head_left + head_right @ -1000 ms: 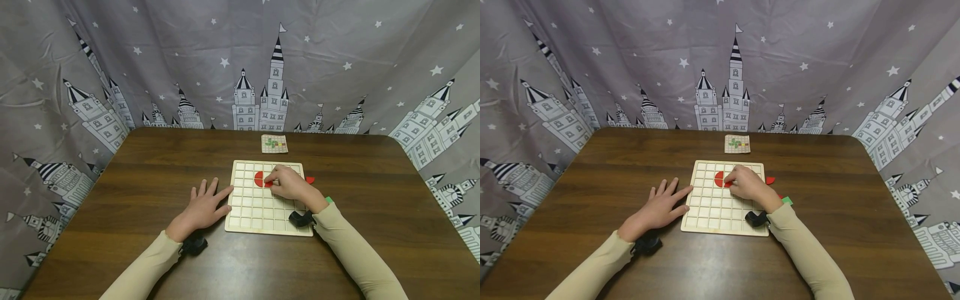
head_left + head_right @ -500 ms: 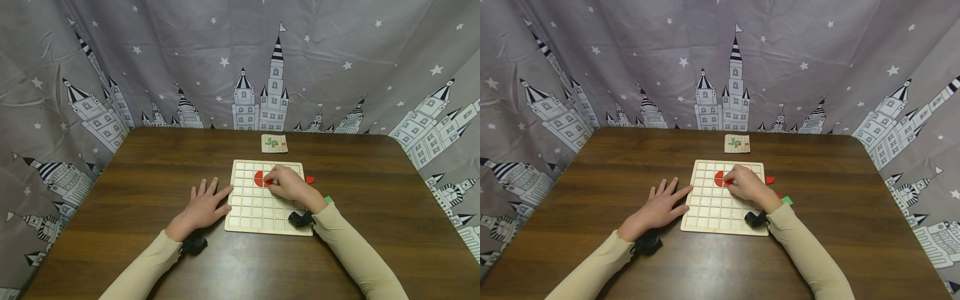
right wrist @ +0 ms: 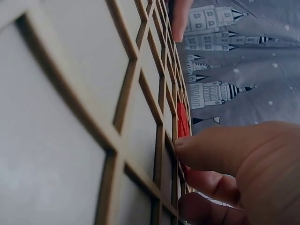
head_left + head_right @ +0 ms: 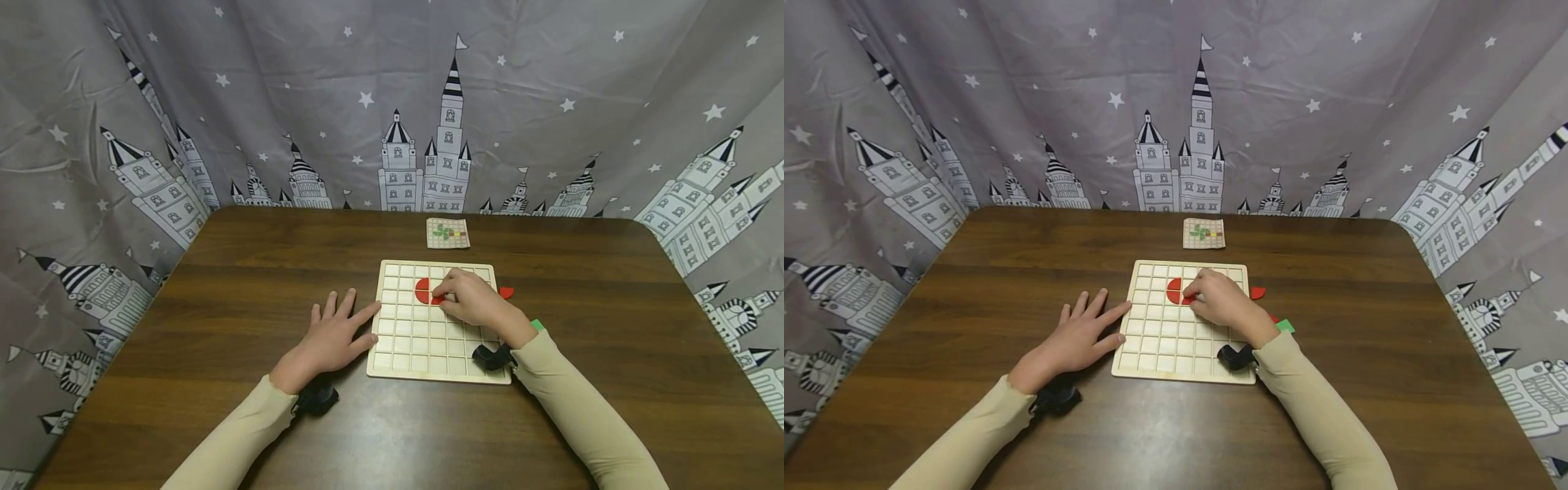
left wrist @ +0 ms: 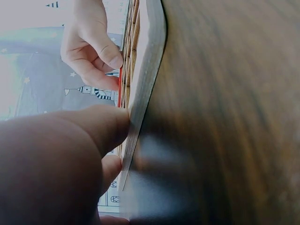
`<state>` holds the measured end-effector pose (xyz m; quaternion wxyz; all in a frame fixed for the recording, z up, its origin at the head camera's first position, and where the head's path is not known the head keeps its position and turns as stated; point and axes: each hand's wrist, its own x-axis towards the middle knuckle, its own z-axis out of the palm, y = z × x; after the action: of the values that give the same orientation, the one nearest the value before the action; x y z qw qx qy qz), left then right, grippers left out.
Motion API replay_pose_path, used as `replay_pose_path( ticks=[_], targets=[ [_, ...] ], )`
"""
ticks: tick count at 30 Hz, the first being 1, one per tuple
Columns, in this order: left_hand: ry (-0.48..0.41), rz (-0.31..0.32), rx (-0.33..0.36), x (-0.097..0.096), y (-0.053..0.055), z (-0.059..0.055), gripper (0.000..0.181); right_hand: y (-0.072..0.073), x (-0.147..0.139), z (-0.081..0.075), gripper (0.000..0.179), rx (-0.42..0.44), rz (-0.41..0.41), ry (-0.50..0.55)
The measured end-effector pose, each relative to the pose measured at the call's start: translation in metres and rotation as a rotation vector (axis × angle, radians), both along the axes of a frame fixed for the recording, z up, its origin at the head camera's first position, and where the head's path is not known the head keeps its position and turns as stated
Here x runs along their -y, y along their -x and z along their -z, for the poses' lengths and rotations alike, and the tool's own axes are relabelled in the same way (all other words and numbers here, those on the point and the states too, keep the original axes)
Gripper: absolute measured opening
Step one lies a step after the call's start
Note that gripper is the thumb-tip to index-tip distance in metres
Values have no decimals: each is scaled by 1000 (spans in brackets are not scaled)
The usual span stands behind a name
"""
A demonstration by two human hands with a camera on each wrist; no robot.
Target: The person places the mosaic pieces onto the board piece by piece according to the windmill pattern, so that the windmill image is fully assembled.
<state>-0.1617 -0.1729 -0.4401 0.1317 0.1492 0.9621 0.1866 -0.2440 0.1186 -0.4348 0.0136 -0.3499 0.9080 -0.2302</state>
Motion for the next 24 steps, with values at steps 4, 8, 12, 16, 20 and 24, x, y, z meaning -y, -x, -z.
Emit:
replay_pose_path(
  ticks=[4,8,12,16,20,24],
  targets=[
    [4,-2,0,0,0,0,61,0,-1,1,25,-13,2,9],
    [2,-4,-1,0,0,0,61,0,-3,0,29,-13,15,16],
    [4,2,-10,0,1,1,60,0,-4,-1,30,-8,23,16],
    [5,5,-15,0,1,2,60,-1,-7,-3,31,-24,26,9],
    [0,5,-12,0,1,2,60,-2,-13,-6,33,-35,40,9],
    [-3,7,-7,1,1,2,60,-1,-22,-6,35,-55,51,28]
  ],
)
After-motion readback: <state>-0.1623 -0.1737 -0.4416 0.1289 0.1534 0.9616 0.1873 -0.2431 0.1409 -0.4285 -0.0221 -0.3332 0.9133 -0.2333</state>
